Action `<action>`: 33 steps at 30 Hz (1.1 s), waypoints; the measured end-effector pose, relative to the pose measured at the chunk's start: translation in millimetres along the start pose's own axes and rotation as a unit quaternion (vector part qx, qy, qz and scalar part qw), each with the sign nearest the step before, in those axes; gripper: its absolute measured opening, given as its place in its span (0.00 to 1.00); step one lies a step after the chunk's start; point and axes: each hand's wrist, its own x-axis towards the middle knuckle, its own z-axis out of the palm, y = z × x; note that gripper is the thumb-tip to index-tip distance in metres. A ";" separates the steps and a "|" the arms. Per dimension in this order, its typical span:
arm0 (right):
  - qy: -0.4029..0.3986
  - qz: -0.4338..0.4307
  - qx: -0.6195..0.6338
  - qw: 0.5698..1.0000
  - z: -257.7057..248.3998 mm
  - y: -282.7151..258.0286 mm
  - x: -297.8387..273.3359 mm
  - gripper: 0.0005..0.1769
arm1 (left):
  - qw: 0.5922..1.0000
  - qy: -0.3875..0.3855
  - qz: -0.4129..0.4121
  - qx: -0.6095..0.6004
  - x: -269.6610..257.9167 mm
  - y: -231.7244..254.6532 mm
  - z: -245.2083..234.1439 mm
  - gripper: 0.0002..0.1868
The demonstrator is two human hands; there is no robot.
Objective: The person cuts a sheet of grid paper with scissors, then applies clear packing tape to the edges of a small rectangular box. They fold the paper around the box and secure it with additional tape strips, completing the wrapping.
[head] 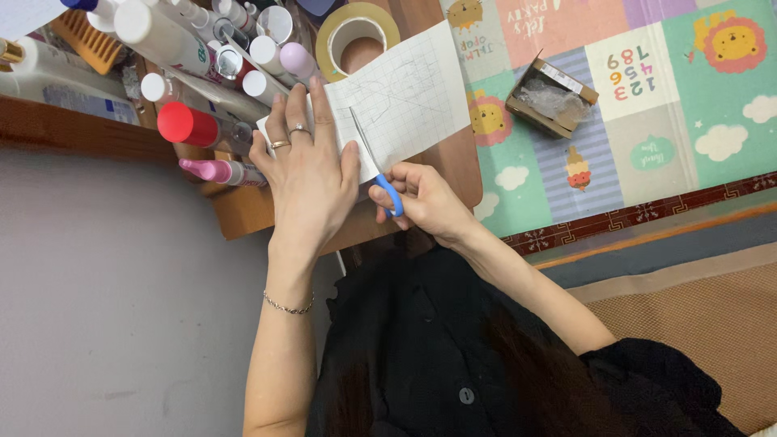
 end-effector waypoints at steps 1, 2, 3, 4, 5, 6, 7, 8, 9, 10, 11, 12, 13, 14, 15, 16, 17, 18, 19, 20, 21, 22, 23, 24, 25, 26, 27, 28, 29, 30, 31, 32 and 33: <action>0.004 -0.001 0.003 1.000 0.8 -0.1 -0.4 0.16 | 1.000 0.001 0.002 -0.001 0.4 0.2 0.2 0.42; 0.004 0.000 0.008 1.000 1.9 -0.3 -0.5 0.15 | 1.000 0.002 0.002 -0.002 0.3 0.0 0.1 0.42; 0.005 0.001 0.013 1.000 2.9 -0.6 -0.5 0.15 | 1.000 0.003 0.003 -0.003 0.2 -0.3 0.0 0.42; 0.005 0.002 0.019 1.000 3.6 -1.1 -0.7 0.15 | 1.000 0.002 0.002 -0.004 -0.1 -0.3 0.0 0.41; 0.003 -0.001 0.016 1.000 3.9 -1.9 -0.9 0.15 | 1.000 0.002 0.001 -0.005 -0.3 -0.4 0.0 0.41; 0.000 -0.004 0.013 1.000 3.8 -2.7 -1.0 0.15 | 1.000 0.001 0.001 -0.006 -0.6 -0.4 0.1 0.41; -0.002 -0.007 0.011 1.000 3.8 -3.5 -1.2 0.15 | 1.000 0.000 0.001 -0.004 -0.7 -0.4 0.3 0.41; -0.002 -0.005 0.009 1.000 3.6 -4.4 -1.3 0.15 | 1.000 -0.002 0.002 -0.003 -0.3 -0.3 0.4 0.42; -0.002 -0.004 0.008 1.000 3.2 -5.3 -1.6 0.14 | 1.000 -0.003 0.003 -0.001 -0.2 -0.2 0.4 0.42; -0.002 -0.002 0.007 1.000 2.8 -5.8 -1.8 0.14 | 1.000 -0.004 0.002 -0.003 -0.3 -0.1 0.5 0.42; -0.002 0.001 0.000 1.000 2.5 -6.0 -2.0 0.15 | 1.000 -0.006 0.000 -0.004 -0.3 0.1 0.5 0.42; -0.001 0.003 -0.006 1.000 2.0 -6.0 -2.0 0.15 | 1.000 -0.007 -0.001 -0.005 -0.4 0.1 0.5 0.42; -0.001 0.006 -0.013 1.000 1.4 -5.8 -1.8 0.16 | 1.000 -0.005 0.001 -0.005 -0.4 0.1 0.5 0.42; -0.007 -0.002 -0.013 1.000 0.3 -5.6 -1.3 0.18 | 1.000 -0.003 0.002 -0.006 -0.4 0.1 0.5 0.42; -0.013 -0.010 -0.013 1.000 -1.7 -5.5 -0.6 0.19 | 1.000 -0.002 0.004 -0.006 -0.6 0.1 0.4 0.42; -0.020 -0.019 -0.014 1.000 -3.6 -5.5 0.5 0.21 | 1.000 -0.001 0.002 -0.007 -0.6 0.2 0.3 0.42; -0.021 -0.025 -0.016 0.999 -5.2 -5.3 2.0 0.22 | 1.000 0.000 0.000 -0.008 -0.8 0.6 0.4 0.42; -0.022 -0.032 -0.018 0.999 -6.7 -5.0 3.5 0.23 | 1.000 0.001 -0.002 -0.009 -1.1 0.8 0.5 0.42; -0.023 -0.038 -0.020 0.999 -8.0 -4.6 4.6 0.24 | 1.000 0.001 -0.003 -0.010 -1.2 0.6 0.5 0.42; -0.023 -0.038 -0.011 0.999 -9.3 -4.5 4.9 0.24 | 1.000 0.001 -0.003 -0.011 -1.0 0.6 0.7 0.42; -0.024 -0.039 -0.003 0.999 -10.7 -4.8 4.8 0.24 | 1.000 0.001 -0.003 -0.012 -0.7 0.6 0.9 0.42; -0.025 -0.039 0.005 0.999 -12.0 -5.6 3.9 0.24 | 1.000 0.004 -0.001 -0.010 -0.6 0.8 0.9 0.42; -0.050 -0.020 0.055 0.997 -13.8 -7.0 2.1 0.25 | 1.000 0.006 0.001 -0.009 -0.4 1.0 1.1 0.42; -0.077 0.000 0.106 0.991 -15.6 -8.6 -0.5 0.26 | 1.000 0.008 0.002 -0.006 -0.8 0.5 1.0 0.42; -0.102 0.020 0.156 0.982 -17.8 -10.6 -3.7 0.27 | 1.000 0.010 0.003 -0.007 -0.9 0.2 1.1 0.42; -0.126 0.032 0.182 0.975 -20.9 -13.1 -10.0 0.28 | 1.000 0.012 0.004 -0.008 -1.1 0.3 1.5 0.42; -0.150 0.043 0.209 0.965 -24.7 -16.3 -18.3 0.29 | 1.000 0.013 0.004 -0.009 -1.7 0.3 1.5 0.42; -0.174 0.053 0.232 0.955 -29.6 -20.8 -24.6 0.31 | 1.000 0.013 0.004 -0.011 -1.2 0.4 1.5 0.42; -0.162 0.054 0.210 0.963 -33.7 -25.2 -29.4 0.31 | 1.000 0.012 0.003 -0.012 -1.0 0.4 1.2 0.42; -0.150 0.055 0.188 0.969 -37.6 -29.5 -34.4 0.31 | 1.000 0.011 0.001 -0.014 -1.7 1.3 0.9 0.42; -0.138 0.056 0.166 0.975 -40.3 -33.5 -37.5 0.32 | 1.000 0.009 -0.001 -0.018 -2.6 2.4 0.5 0.41; -0.142 0.053 0.141 0.978 -42.9 -38.2 -36.1 0.31 | 1.000 0.008 -0.003 -0.021 -2.3 2.7 -0.5 0.41; -0.146 0.051 0.116 0.981 -46.4 -43.9 -32.9 0.30 | 1.000 0.007 -0.004 -0.023 -1.7 3.3 -1.4 0.41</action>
